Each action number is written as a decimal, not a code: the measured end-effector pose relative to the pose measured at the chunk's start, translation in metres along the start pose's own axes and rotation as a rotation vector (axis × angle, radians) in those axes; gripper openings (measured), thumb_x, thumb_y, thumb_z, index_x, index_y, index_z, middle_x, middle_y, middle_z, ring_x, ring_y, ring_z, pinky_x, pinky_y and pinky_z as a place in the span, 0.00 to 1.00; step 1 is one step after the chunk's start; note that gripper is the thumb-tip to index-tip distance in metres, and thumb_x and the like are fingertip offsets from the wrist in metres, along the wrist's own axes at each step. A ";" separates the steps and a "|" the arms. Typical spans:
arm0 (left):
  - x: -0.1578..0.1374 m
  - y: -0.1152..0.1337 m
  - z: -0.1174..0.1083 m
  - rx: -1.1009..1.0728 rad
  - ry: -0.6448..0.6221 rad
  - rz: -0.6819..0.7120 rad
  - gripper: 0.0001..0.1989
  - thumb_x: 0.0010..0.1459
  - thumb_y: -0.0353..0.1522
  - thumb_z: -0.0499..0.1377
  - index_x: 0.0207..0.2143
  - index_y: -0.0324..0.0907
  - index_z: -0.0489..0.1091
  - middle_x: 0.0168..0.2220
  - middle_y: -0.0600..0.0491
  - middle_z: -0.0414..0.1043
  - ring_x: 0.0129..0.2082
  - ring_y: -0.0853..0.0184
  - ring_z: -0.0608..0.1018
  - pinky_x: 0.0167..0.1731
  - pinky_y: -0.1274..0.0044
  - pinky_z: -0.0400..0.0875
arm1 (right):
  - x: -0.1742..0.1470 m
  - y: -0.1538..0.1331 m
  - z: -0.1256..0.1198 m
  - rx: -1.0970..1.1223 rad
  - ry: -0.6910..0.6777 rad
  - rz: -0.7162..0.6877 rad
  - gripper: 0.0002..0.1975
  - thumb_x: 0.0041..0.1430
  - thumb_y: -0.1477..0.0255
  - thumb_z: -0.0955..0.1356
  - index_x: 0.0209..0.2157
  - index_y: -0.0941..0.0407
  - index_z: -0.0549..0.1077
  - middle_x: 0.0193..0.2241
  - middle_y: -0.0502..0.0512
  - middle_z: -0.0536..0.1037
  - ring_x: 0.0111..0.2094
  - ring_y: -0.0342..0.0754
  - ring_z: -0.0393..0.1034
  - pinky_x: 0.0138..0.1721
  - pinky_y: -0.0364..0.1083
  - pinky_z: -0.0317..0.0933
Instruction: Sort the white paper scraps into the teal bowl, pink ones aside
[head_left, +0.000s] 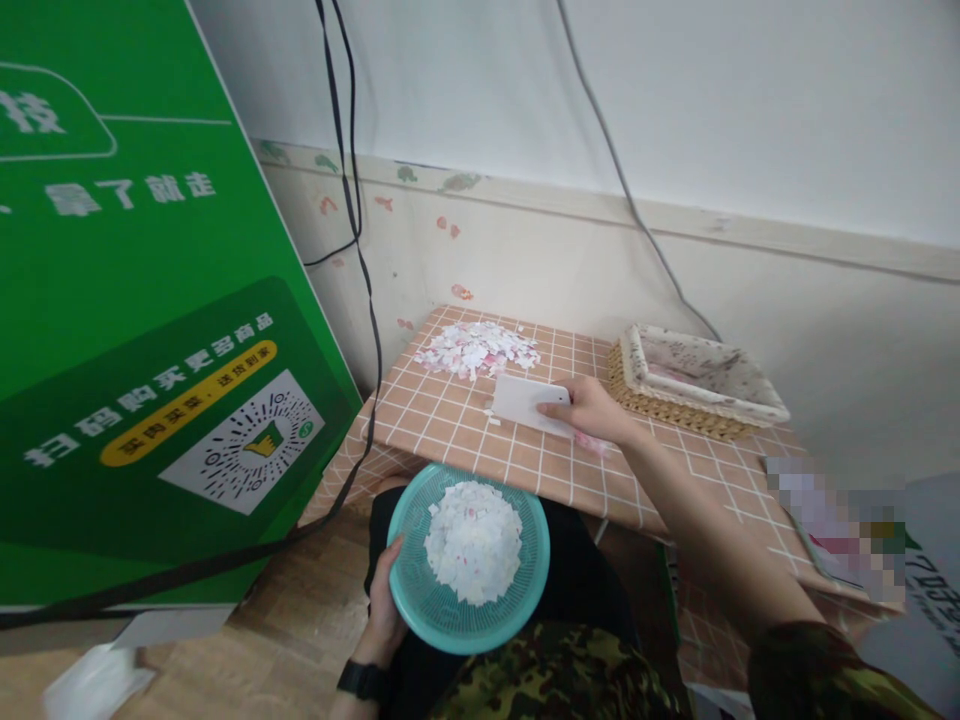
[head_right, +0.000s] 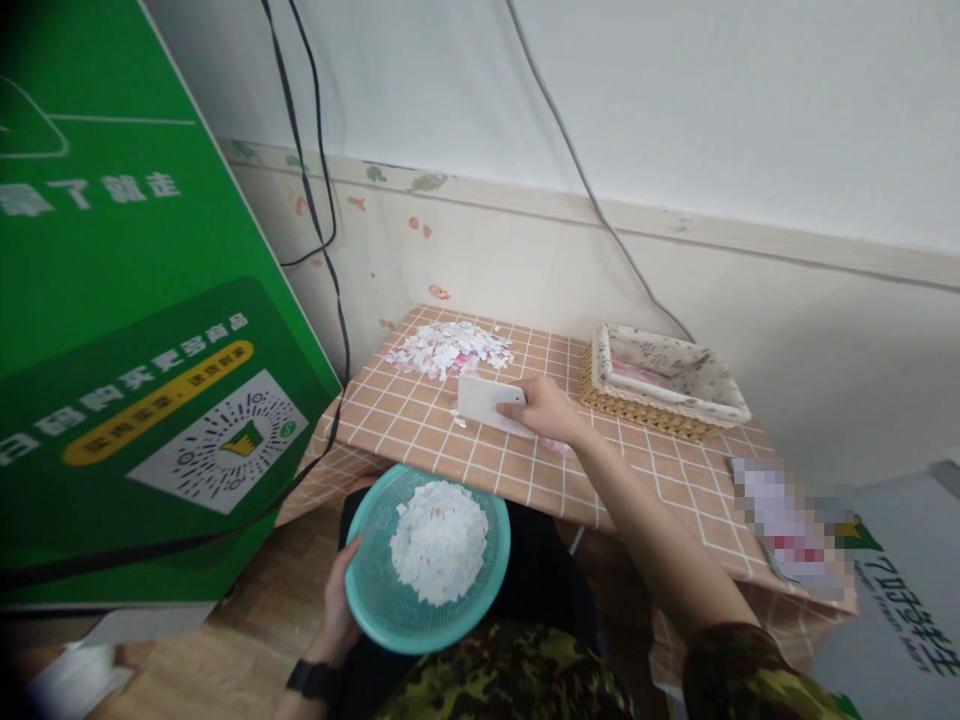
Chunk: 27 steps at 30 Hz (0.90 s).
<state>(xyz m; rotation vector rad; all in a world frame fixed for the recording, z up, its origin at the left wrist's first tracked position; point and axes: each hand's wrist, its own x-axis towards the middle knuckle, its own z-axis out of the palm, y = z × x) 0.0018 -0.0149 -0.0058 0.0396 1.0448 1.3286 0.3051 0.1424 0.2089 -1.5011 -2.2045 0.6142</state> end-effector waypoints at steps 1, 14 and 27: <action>0.000 0.000 -0.001 -0.003 -0.006 -0.003 0.11 0.46 0.35 0.62 0.32 0.38 0.77 0.31 0.49 0.80 0.30 0.61 0.79 0.38 0.69 0.71 | -0.001 -0.002 -0.001 -0.028 0.001 -0.016 0.15 0.53 0.62 0.65 0.22 0.59 0.70 0.17 0.48 0.66 0.19 0.40 0.56 0.20 0.41 0.47; 0.000 -0.001 0.001 0.005 0.007 0.028 0.12 0.44 0.35 0.63 0.32 0.39 0.77 0.30 0.50 0.79 0.29 0.61 0.79 0.38 0.70 0.71 | -0.018 -0.024 -0.001 -0.142 0.036 -0.051 0.13 0.54 0.63 0.65 0.25 0.57 0.73 0.20 0.52 0.71 0.23 0.43 0.62 0.25 0.42 0.50; 0.000 0.000 0.001 -0.003 0.010 0.001 0.12 0.45 0.36 0.63 0.32 0.38 0.77 0.31 0.49 0.80 0.30 0.59 0.79 0.39 0.67 0.71 | -0.019 -0.024 -0.014 -0.200 0.013 -0.088 0.10 0.55 0.67 0.64 0.25 0.57 0.73 0.21 0.53 0.73 0.22 0.43 0.63 0.25 0.43 0.52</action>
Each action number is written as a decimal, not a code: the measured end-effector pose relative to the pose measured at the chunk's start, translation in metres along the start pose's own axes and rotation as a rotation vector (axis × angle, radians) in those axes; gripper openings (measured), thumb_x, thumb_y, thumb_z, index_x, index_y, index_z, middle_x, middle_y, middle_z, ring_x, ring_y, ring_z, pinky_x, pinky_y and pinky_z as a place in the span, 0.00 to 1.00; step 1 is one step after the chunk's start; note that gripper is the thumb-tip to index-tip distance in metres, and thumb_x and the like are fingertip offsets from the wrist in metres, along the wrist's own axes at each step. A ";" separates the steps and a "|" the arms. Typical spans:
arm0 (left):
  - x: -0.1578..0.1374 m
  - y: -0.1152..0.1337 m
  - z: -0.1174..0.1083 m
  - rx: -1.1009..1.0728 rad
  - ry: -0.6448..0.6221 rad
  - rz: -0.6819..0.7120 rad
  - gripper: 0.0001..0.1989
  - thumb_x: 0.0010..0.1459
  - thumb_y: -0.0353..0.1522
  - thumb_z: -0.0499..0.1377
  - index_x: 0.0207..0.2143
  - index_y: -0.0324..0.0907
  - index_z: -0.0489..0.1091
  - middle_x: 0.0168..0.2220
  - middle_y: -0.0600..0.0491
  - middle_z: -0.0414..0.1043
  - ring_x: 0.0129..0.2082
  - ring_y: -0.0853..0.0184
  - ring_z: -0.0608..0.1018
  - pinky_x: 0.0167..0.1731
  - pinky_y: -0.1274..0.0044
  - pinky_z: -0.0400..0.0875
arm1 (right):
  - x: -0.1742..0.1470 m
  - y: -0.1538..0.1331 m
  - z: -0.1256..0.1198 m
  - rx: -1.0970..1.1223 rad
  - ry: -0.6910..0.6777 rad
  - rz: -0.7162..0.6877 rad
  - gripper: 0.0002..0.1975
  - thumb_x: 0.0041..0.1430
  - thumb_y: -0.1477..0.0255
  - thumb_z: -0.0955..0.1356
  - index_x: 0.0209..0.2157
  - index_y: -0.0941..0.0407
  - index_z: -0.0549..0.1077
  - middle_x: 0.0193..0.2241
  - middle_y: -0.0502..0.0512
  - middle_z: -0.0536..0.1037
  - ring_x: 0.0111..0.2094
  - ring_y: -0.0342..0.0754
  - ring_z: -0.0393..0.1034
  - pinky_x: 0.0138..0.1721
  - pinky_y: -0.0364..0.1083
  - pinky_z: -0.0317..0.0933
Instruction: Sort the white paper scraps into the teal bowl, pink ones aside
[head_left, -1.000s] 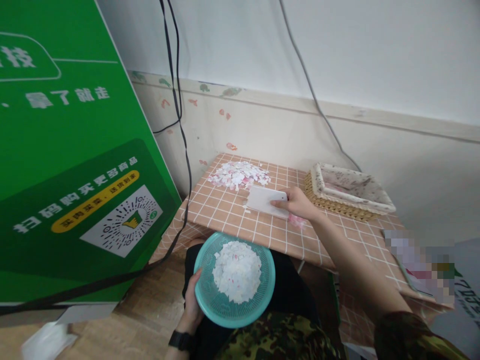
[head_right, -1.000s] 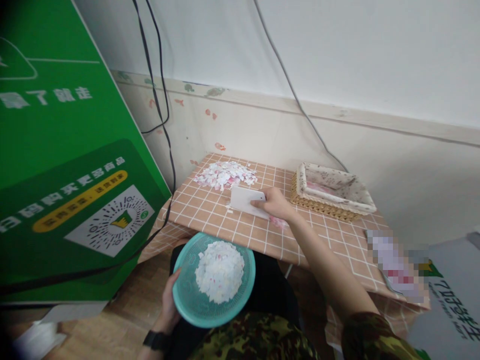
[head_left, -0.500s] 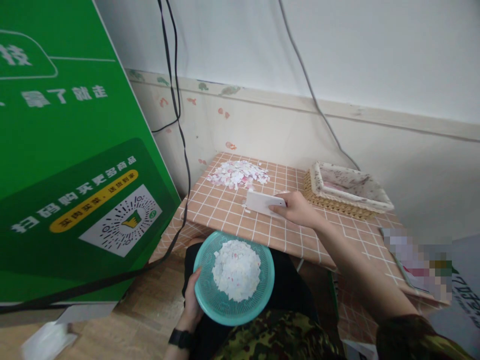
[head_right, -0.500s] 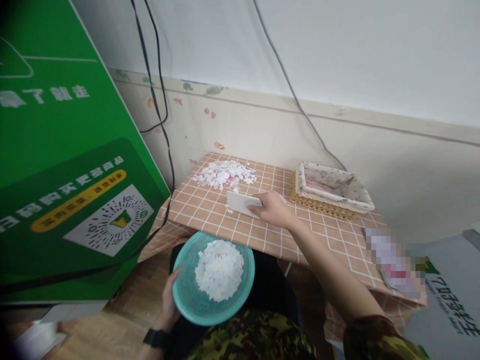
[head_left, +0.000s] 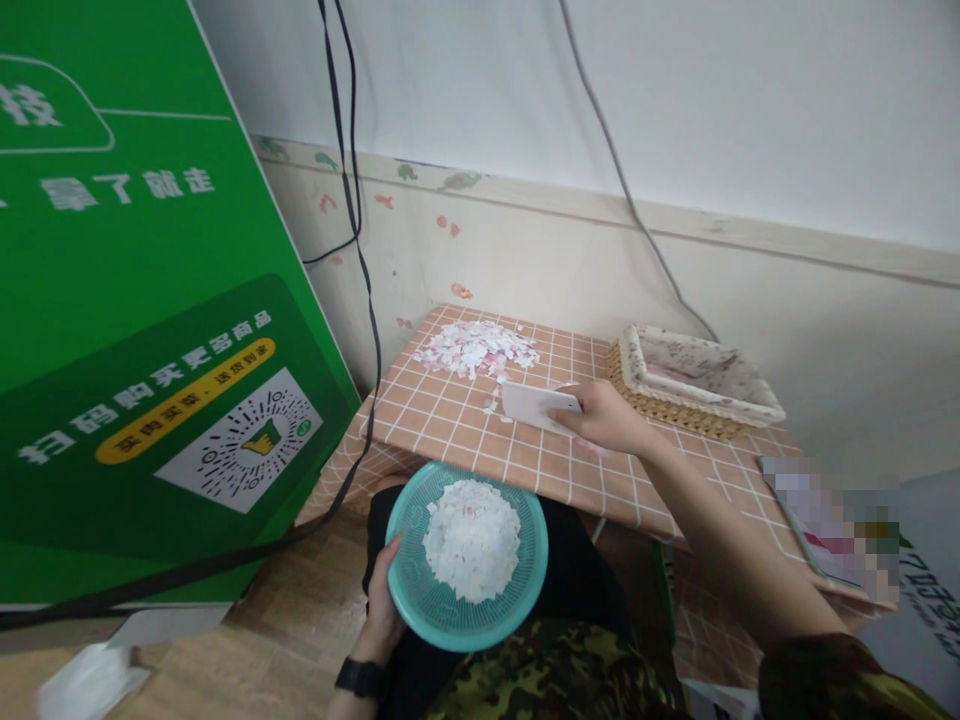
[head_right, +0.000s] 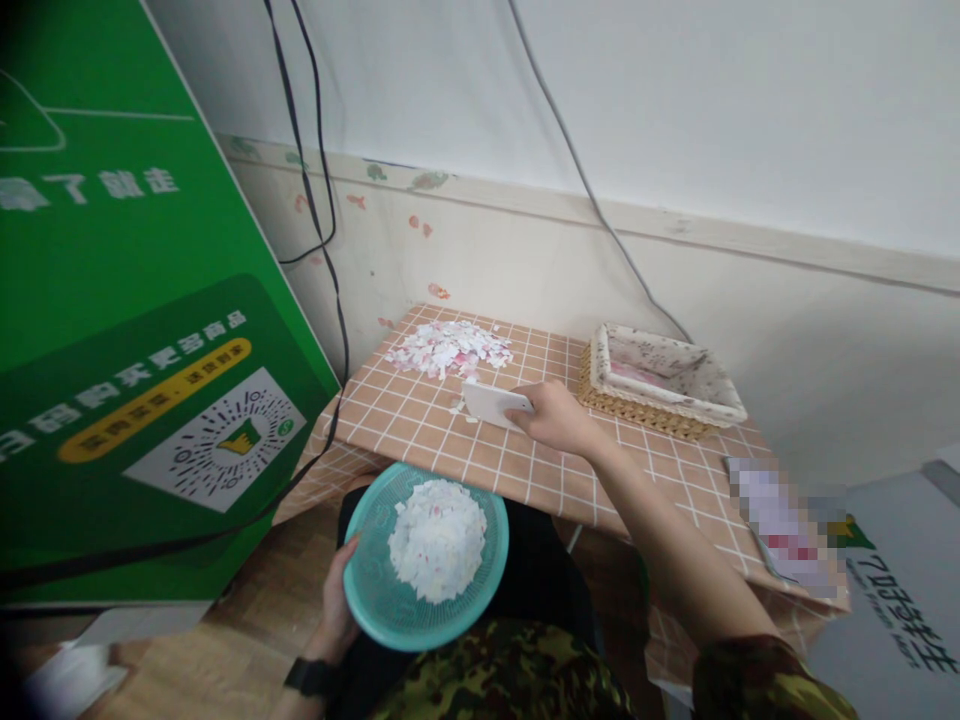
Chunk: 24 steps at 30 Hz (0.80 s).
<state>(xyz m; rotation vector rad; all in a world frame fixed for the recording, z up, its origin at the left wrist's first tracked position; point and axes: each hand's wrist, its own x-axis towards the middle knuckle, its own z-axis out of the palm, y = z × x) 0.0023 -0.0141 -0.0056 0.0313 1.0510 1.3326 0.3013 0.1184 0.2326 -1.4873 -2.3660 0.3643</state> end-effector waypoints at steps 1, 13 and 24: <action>0.000 0.000 0.000 0.002 -0.007 -0.002 0.12 0.45 0.36 0.63 0.32 0.38 0.77 0.31 0.49 0.80 0.30 0.59 0.79 0.39 0.67 0.71 | 0.000 0.000 0.001 0.000 0.006 0.005 0.10 0.55 0.67 0.64 0.25 0.57 0.73 0.21 0.53 0.72 0.22 0.43 0.62 0.25 0.43 0.51; 0.000 0.000 -0.002 0.000 -0.033 -0.011 0.11 0.46 0.36 0.62 0.32 0.38 0.77 0.30 0.49 0.79 0.30 0.61 0.79 0.39 0.70 0.71 | -0.007 0.004 0.003 0.063 0.016 0.016 0.12 0.55 0.66 0.64 0.23 0.57 0.70 0.20 0.50 0.70 0.21 0.41 0.60 0.24 0.43 0.49; -0.001 0.000 -0.001 -0.002 -0.056 0.008 0.11 0.46 0.35 0.62 0.31 0.38 0.77 0.29 0.49 0.79 0.29 0.61 0.79 0.38 0.69 0.71 | -0.009 0.006 0.010 0.091 0.008 0.018 0.13 0.55 0.64 0.64 0.22 0.57 0.68 0.20 0.50 0.69 0.22 0.42 0.60 0.24 0.42 0.49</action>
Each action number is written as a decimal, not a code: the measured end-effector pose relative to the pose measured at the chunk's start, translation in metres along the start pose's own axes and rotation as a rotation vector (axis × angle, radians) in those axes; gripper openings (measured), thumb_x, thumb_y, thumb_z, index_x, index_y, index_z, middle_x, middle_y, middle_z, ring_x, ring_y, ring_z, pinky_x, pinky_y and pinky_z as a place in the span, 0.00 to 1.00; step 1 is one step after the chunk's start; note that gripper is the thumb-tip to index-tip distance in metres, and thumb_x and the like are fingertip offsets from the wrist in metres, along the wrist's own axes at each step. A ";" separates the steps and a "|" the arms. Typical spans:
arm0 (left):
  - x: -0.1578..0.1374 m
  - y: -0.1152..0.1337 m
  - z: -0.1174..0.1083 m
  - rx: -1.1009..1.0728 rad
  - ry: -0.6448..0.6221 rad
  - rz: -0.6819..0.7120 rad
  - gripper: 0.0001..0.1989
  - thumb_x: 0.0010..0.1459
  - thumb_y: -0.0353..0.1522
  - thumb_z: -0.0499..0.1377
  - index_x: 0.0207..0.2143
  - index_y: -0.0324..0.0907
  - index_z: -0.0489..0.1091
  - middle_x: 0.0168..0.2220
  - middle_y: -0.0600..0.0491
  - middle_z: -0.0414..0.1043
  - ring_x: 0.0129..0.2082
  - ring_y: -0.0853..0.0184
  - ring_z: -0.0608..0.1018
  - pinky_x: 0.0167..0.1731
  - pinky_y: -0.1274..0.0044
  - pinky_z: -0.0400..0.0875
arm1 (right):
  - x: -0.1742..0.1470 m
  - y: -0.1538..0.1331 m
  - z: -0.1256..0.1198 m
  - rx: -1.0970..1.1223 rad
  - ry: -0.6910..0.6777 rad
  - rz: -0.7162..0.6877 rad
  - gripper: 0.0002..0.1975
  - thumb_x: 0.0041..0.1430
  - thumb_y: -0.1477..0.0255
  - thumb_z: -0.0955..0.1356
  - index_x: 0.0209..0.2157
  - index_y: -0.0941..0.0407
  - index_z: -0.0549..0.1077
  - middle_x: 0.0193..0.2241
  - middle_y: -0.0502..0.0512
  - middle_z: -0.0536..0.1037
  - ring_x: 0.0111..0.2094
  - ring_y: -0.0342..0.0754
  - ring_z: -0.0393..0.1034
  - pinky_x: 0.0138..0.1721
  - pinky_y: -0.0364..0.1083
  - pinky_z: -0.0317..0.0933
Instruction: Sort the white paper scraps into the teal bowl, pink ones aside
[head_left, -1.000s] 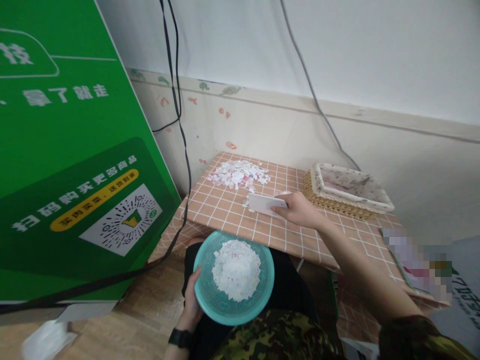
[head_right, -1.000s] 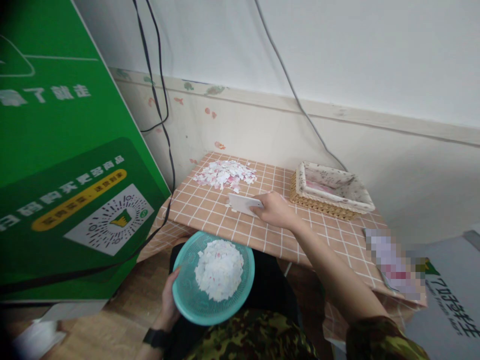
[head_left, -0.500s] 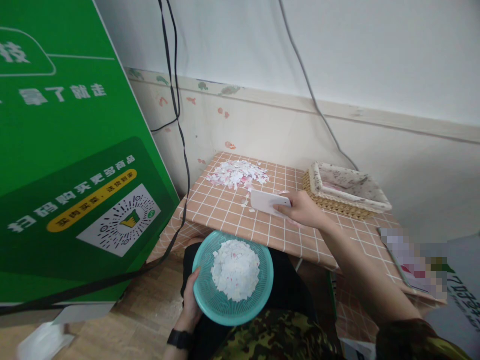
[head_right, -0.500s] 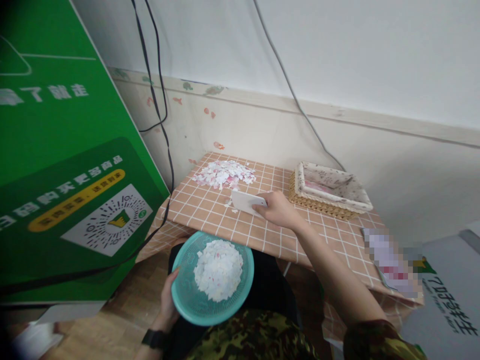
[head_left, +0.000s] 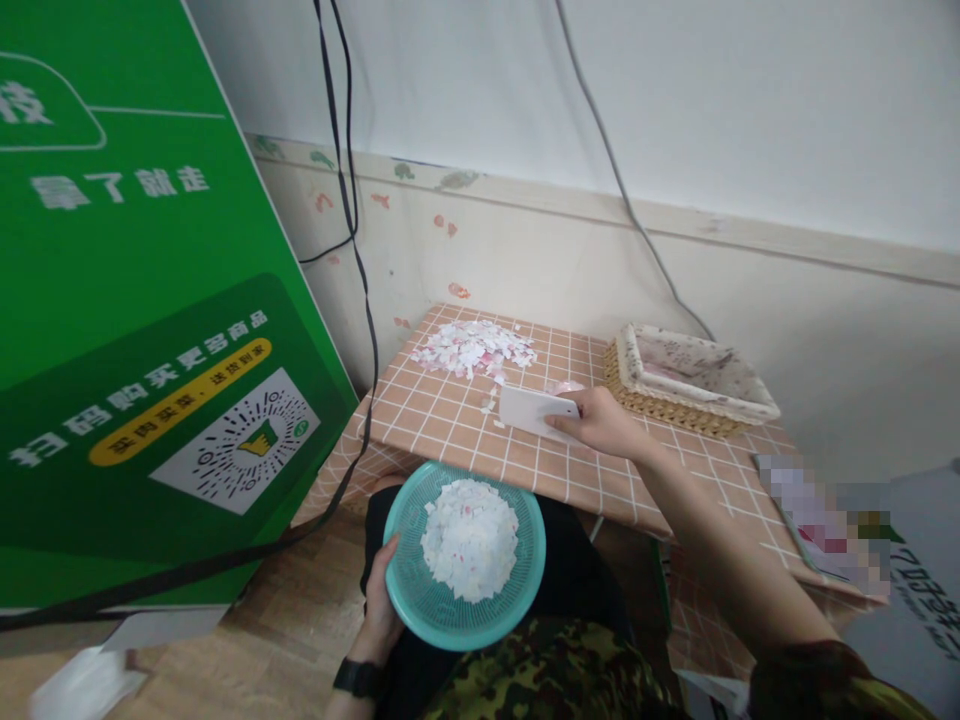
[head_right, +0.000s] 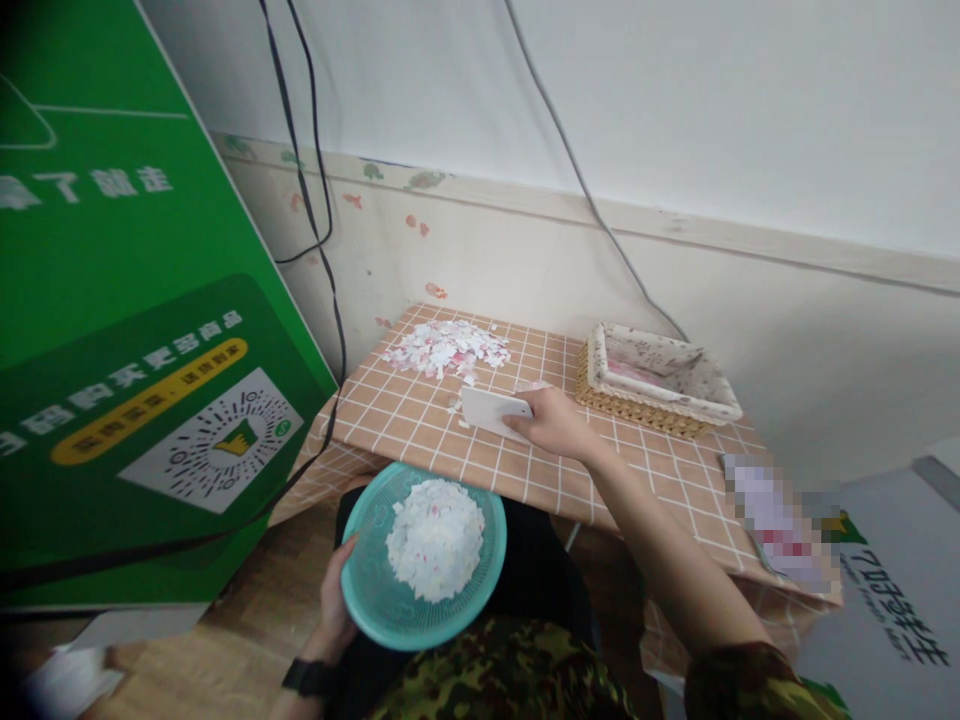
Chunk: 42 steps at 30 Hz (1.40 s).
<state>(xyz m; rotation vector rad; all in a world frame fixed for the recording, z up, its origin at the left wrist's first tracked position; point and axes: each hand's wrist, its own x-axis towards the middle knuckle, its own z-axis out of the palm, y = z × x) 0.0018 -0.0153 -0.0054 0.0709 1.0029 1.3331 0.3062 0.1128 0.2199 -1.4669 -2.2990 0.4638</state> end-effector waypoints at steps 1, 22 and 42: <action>0.000 0.000 0.000 0.001 -0.003 0.003 0.11 0.46 0.35 0.62 0.31 0.38 0.77 0.29 0.49 0.79 0.29 0.61 0.79 0.38 0.70 0.71 | 0.001 0.000 0.001 -0.005 0.000 -0.004 0.13 0.55 0.64 0.65 0.22 0.57 0.68 0.20 0.50 0.69 0.22 0.42 0.60 0.24 0.42 0.49; 0.003 -0.002 -0.002 0.017 0.053 0.050 0.11 0.44 0.34 0.63 0.31 0.39 0.77 0.30 0.51 0.79 0.30 0.61 0.79 0.39 0.70 0.71 | -0.046 0.004 0.070 -0.135 0.279 -0.100 0.17 0.59 0.75 0.61 0.49 0.54 0.72 0.36 0.56 0.79 0.30 0.47 0.72 0.32 0.44 0.62; 0.002 -0.001 -0.003 -0.017 0.046 0.012 0.10 0.44 0.35 0.63 0.30 0.39 0.77 0.28 0.51 0.79 0.28 0.63 0.78 0.35 0.72 0.72 | 0.010 0.002 0.069 -0.079 0.415 0.199 0.11 0.57 0.68 0.62 0.29 0.57 0.74 0.22 0.54 0.76 0.23 0.46 0.67 0.25 0.43 0.51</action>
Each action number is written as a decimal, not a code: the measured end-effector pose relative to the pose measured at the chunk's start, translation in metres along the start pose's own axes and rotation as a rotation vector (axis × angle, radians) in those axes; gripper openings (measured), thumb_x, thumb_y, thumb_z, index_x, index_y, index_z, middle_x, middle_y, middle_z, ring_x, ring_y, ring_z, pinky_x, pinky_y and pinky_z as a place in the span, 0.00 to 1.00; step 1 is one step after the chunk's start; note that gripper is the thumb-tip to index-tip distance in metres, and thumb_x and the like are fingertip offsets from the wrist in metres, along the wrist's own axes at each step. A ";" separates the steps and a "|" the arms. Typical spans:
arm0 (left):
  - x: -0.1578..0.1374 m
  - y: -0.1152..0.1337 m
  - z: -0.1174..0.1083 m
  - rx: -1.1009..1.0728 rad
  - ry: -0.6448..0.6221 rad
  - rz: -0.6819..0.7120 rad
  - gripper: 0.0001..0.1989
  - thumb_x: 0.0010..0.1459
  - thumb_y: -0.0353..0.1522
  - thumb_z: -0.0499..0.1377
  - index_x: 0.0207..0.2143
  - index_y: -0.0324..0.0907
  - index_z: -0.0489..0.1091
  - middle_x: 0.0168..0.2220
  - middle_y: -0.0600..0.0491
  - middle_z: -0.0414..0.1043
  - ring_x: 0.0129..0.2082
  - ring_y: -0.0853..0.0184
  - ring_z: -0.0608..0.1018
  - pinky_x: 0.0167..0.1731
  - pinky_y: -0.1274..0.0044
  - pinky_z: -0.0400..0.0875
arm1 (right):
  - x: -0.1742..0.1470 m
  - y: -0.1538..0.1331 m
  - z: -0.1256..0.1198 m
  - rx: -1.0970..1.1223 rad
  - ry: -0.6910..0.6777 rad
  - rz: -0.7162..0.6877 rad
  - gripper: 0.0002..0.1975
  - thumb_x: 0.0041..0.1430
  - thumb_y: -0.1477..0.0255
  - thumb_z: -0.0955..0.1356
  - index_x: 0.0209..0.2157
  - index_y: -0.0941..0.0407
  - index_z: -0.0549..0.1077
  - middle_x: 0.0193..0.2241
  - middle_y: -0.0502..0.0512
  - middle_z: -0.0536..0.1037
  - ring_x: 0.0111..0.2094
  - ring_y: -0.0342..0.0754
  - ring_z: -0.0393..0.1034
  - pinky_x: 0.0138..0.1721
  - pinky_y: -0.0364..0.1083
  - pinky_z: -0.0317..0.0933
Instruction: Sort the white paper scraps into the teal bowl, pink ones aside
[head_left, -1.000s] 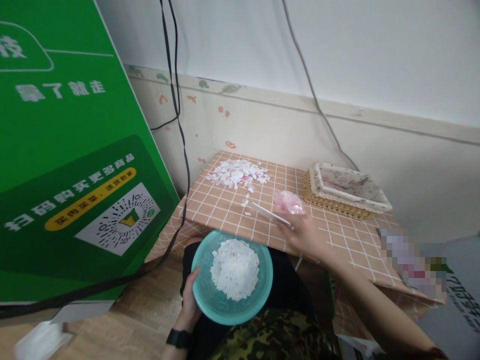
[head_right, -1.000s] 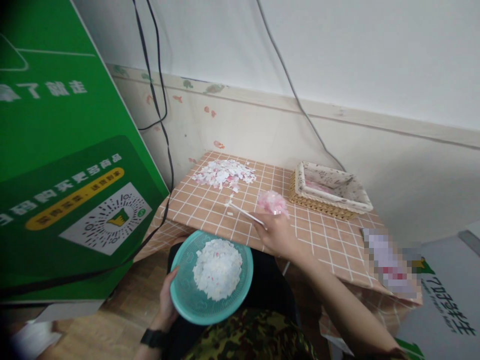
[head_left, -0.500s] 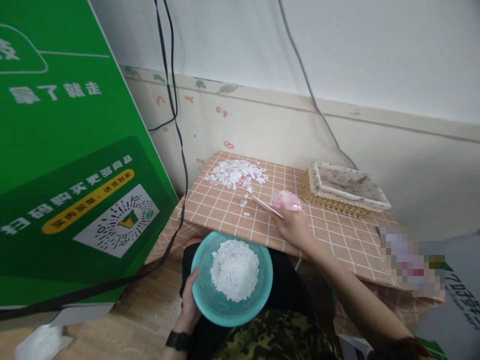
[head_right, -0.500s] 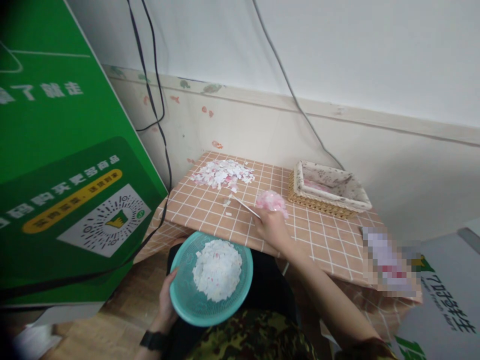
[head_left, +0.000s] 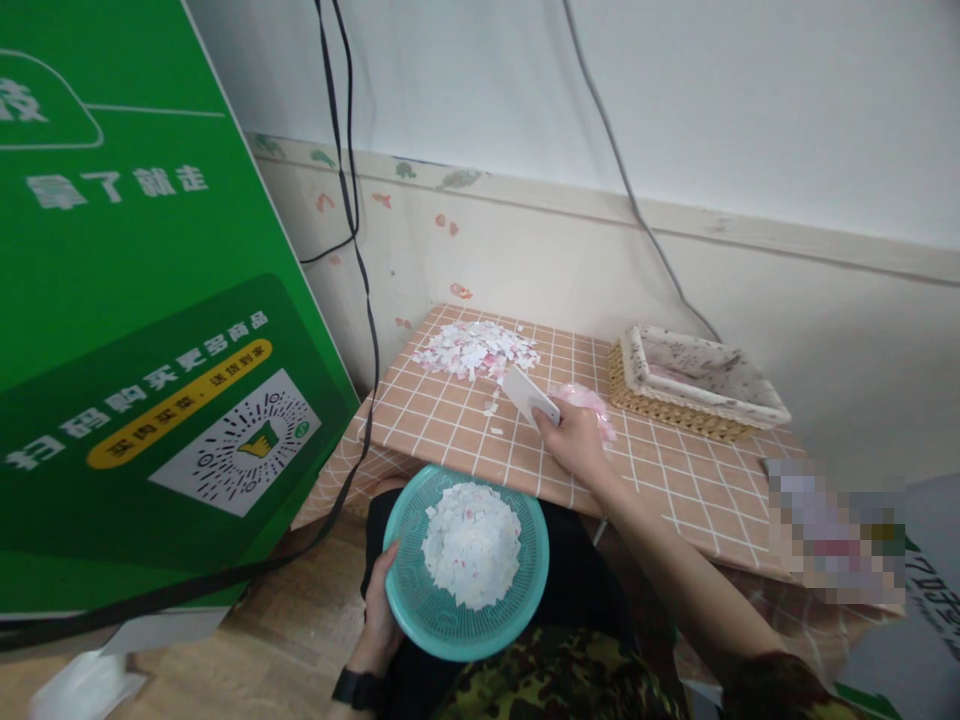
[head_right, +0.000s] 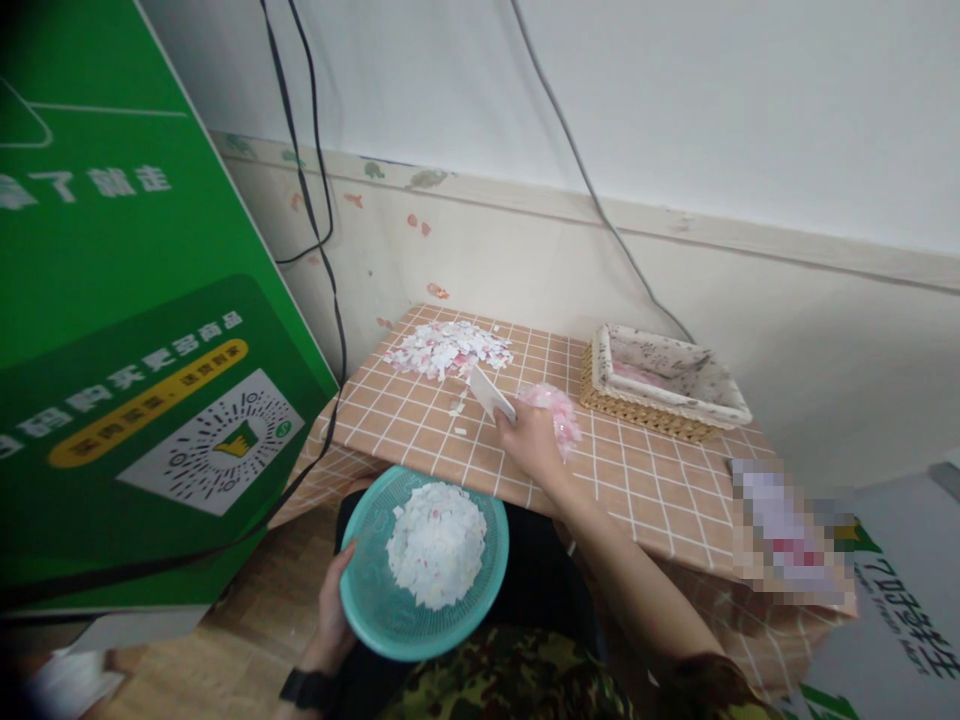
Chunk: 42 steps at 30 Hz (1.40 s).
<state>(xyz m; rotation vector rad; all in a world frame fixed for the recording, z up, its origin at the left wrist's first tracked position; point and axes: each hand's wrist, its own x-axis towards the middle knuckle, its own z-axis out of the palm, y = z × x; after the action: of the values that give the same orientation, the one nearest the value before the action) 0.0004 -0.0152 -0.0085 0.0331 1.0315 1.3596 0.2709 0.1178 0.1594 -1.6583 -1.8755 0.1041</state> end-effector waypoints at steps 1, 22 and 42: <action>0.001 0.000 -0.001 0.002 0.002 0.004 0.10 0.44 0.35 0.63 0.30 0.39 0.77 0.28 0.51 0.79 0.28 0.63 0.78 0.35 0.72 0.72 | 0.003 0.000 0.001 0.001 0.005 0.008 0.11 0.57 0.68 0.62 0.29 0.57 0.74 0.23 0.54 0.76 0.23 0.46 0.67 0.26 0.43 0.51; -0.001 0.001 0.001 -0.006 -0.019 -0.041 0.13 0.44 0.37 0.63 0.32 0.39 0.77 0.31 0.50 0.80 0.31 0.60 0.79 0.38 0.69 0.71 | 0.017 -0.001 -0.007 0.093 -0.097 -0.034 0.11 0.55 0.70 0.63 0.28 0.56 0.76 0.20 0.50 0.75 0.20 0.43 0.64 0.24 0.42 0.50; 0.001 0.001 0.001 0.032 -0.022 -0.014 0.12 0.44 0.36 0.64 0.31 0.38 0.77 0.29 0.50 0.79 0.29 0.60 0.78 0.38 0.68 0.71 | 0.002 0.007 -0.018 0.196 -0.191 -0.046 0.11 0.55 0.69 0.65 0.29 0.57 0.77 0.19 0.49 0.75 0.20 0.43 0.64 0.23 0.42 0.53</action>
<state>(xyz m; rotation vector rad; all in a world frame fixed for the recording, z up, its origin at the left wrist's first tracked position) -0.0002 -0.0134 -0.0077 0.0643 1.0331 1.3269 0.2856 0.1152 0.1719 -1.5151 -1.9720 0.4278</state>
